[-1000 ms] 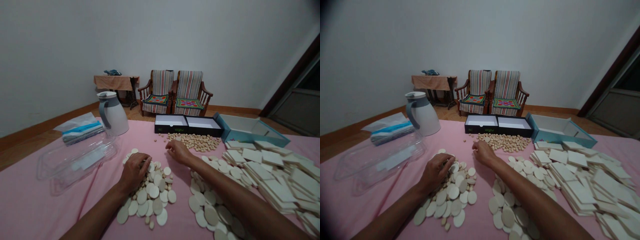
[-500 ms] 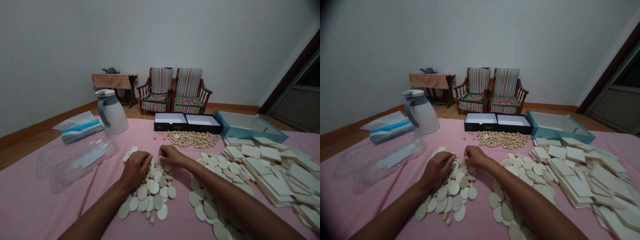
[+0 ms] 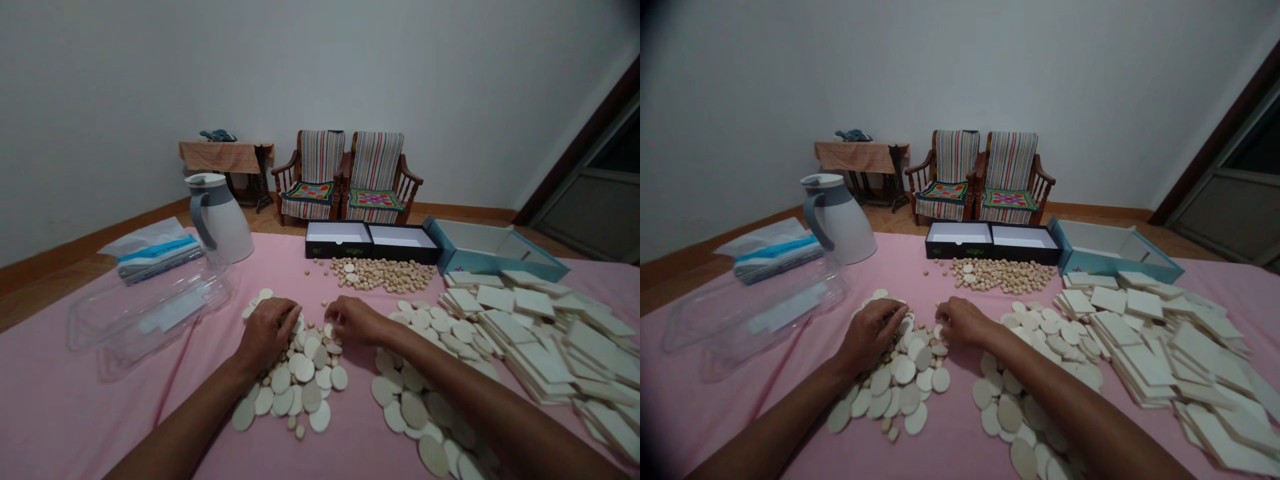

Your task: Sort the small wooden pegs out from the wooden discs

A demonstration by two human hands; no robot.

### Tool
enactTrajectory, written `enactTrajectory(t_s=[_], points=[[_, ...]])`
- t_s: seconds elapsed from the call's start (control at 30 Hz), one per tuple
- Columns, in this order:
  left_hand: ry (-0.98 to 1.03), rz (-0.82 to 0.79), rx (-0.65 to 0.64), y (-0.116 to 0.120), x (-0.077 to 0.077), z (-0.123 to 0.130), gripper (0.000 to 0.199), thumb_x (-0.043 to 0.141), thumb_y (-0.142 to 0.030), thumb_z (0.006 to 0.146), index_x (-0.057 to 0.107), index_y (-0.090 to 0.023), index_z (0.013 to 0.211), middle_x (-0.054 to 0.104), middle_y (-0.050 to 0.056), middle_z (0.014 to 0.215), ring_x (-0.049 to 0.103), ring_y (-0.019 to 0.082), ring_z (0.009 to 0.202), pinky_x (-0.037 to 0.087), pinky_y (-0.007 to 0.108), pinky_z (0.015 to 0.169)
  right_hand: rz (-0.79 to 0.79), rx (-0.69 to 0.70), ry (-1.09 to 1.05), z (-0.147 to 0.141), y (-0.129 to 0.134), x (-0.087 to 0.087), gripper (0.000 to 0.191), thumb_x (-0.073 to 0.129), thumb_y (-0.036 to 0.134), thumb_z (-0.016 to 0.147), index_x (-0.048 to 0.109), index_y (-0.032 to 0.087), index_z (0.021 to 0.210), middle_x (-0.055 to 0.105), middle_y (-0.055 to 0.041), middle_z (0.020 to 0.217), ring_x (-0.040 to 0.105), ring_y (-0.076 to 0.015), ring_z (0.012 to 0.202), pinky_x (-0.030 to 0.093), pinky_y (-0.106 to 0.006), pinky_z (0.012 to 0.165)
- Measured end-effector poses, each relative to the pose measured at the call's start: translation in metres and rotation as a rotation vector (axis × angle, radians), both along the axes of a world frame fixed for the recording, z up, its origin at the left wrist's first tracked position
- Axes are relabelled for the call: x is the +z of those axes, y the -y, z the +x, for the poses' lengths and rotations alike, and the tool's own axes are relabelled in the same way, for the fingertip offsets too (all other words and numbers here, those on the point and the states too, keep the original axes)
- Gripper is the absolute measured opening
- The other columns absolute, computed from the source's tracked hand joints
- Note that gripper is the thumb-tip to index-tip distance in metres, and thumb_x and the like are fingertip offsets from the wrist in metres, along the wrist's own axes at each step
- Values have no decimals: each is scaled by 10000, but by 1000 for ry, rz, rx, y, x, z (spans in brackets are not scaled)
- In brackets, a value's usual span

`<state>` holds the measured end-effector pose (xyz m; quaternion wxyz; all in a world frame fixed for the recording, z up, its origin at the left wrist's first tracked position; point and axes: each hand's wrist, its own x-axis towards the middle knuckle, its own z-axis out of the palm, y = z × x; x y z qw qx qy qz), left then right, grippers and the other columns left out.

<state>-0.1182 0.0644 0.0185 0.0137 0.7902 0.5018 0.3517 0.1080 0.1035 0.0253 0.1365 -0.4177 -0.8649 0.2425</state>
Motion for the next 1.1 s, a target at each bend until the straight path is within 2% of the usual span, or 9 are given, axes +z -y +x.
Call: enactTrajectory(t_s=[0.13,0.27,0.4,0.53,0.67,0.8,0.93,1.03,1.1], points=[[-8,10,3,0,0,0,302,447,-370,951,669,-191,853,713,64,845,636,204,798,478,338,744,-27,-29,-6,-3,6,-6,230,617,50,635,639,152,840,609,-18,809,517,-120,704,353,-212,628],[-24,10,-8,0,0,-1,294,449,-367,953,664,-188,862,712,61,849,636,205,802,474,340,749,-178,-30,-121,12,2,9,151,558,37,683,586,153,774,561,32,678,484,-93,615,333,-192,567],[-16,26,-6,-1,0,-2,289,456,-373,948,665,-193,858,714,55,843,644,202,797,480,332,743,-300,4,-176,55,4,38,85,520,89,745,563,151,707,501,47,613,434,-81,564,322,-193,540],[-19,42,-2,-2,0,-2,315,439,-385,952,667,-197,843,715,56,825,642,197,775,482,319,722,-519,118,-35,106,9,61,71,560,180,748,612,142,718,544,34,615,465,-86,566,350,-203,554],[-26,44,-6,-2,-1,-3,319,432,-387,958,659,-194,844,713,56,826,638,196,775,476,323,734,-466,25,71,131,5,65,110,566,192,727,660,135,717,585,14,612,496,-98,575,361,-204,554],[-16,34,-5,-3,-2,-3,303,445,-389,955,658,-199,856,713,48,845,640,197,795,476,325,746,-266,-82,140,118,-18,61,141,547,120,696,688,132,697,616,1,599,525,-110,561,351,-209,533],[-5,15,-10,-2,-3,-4,303,443,-395,960,655,-201,862,709,48,860,635,198,813,475,329,755,43,-345,167,79,-51,50,180,563,147,766,734,152,822,703,-37,761,615,-138,692,391,-214,600],[2,-4,-5,-2,-4,-5,297,443,-392,963,650,-200,870,703,49,860,630,201,821,473,334,754,95,-454,200,47,-76,38,256,576,162,784,734,171,985,729,-86,921,657,-188,857,430,-240,690],[7,-7,-1,-1,-4,-6,291,445,-387,963,646,-199,870,702,50,861,629,202,823,474,335,753,94,-503,227,30,-89,31,271,595,173,778,727,164,1014,725,-125,967,662,-222,918,448,-263,714]])
